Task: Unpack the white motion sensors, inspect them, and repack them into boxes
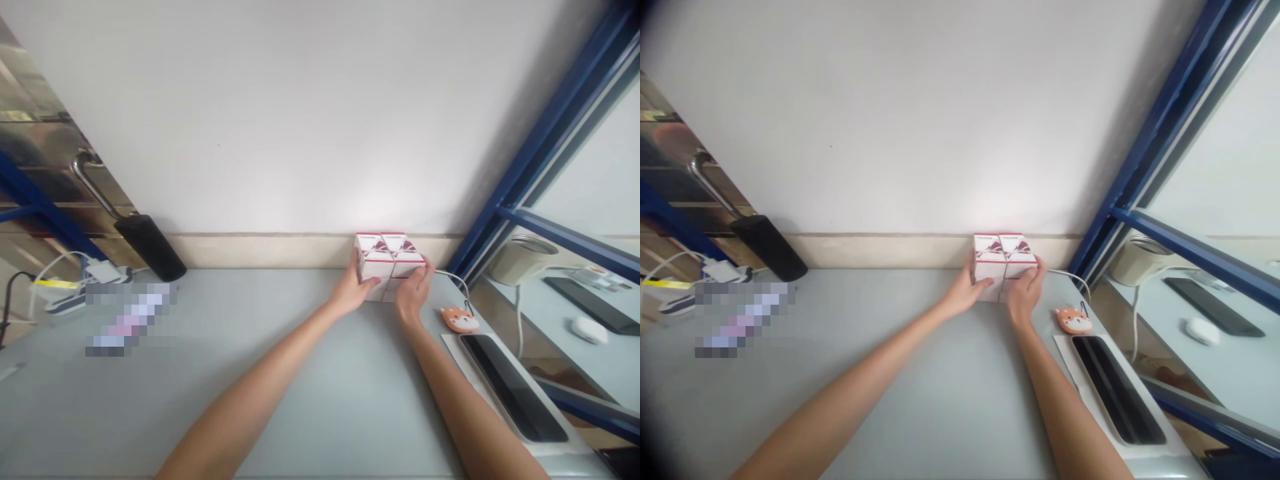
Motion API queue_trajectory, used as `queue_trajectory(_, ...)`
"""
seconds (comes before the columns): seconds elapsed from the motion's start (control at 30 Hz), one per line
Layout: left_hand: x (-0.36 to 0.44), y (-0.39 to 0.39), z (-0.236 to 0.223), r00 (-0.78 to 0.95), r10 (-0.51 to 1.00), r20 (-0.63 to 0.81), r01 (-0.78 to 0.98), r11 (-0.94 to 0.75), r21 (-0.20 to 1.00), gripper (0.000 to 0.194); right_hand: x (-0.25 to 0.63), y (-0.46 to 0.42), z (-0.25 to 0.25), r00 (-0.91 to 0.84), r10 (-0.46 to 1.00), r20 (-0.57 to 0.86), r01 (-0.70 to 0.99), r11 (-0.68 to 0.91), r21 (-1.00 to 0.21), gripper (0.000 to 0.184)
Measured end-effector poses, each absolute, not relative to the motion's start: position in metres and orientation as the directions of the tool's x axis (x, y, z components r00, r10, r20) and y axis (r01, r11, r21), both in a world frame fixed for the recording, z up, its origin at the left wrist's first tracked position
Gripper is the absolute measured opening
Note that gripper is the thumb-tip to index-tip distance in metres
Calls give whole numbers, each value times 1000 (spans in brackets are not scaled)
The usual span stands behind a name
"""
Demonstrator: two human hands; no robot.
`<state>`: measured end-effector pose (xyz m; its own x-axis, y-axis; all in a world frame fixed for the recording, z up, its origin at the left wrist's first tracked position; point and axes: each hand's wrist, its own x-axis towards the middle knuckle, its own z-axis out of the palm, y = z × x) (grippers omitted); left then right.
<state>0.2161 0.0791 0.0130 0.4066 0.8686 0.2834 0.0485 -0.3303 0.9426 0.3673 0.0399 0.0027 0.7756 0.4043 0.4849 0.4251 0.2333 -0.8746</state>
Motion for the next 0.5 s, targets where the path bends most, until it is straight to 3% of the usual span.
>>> queue_trajectory(0.07,189,77,8,506,835,217,250,-383,889,75,367,38,5,759,387,524,459,254,-852,51)
queue_trajectory(0.13,154,73,3,524,830,189,319,-397,861,55,364,34,11,740,342,580,507,283,-814,49)
queue_trajectory(0.23,95,67,-3,571,794,207,354,-466,811,37,354,26,21,498,365,787,725,324,-608,43)
queue_trajectory(0.3,60,67,-4,628,745,226,415,-566,713,37,344,21,24,230,444,866,863,319,-392,35)
queue_trajectory(0.37,33,72,-2,641,739,205,462,-586,666,37,335,20,24,80,504,860,917,301,-262,40)
queue_trajectory(0.5,10,82,-2,590,790,169,508,-525,683,37,327,22,16,43,539,841,927,292,-234,52)
